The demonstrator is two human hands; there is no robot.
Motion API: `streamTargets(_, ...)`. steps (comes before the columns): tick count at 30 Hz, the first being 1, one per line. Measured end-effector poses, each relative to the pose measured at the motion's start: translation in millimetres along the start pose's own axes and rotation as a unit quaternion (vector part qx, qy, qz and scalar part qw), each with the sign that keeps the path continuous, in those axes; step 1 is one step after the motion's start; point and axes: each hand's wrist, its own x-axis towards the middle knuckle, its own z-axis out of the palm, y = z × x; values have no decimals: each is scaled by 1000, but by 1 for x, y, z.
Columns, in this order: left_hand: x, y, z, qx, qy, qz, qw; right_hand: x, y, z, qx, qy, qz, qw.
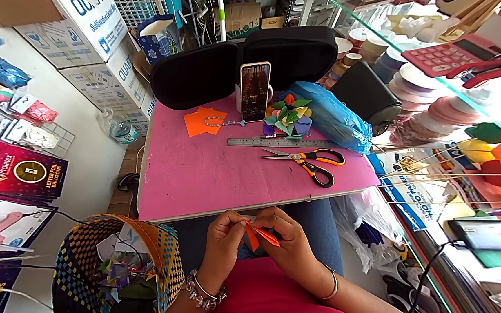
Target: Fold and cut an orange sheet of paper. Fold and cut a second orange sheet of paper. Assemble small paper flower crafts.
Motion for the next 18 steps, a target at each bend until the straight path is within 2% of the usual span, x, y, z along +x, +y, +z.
streamTargets(11,0,0,0,-5,1,-2,1000,1,-1,0,11,7,25,1000)
streamTargets(18,0,-1,0,-12,10,3,1000,-2,-1,1,62,14,59,996)
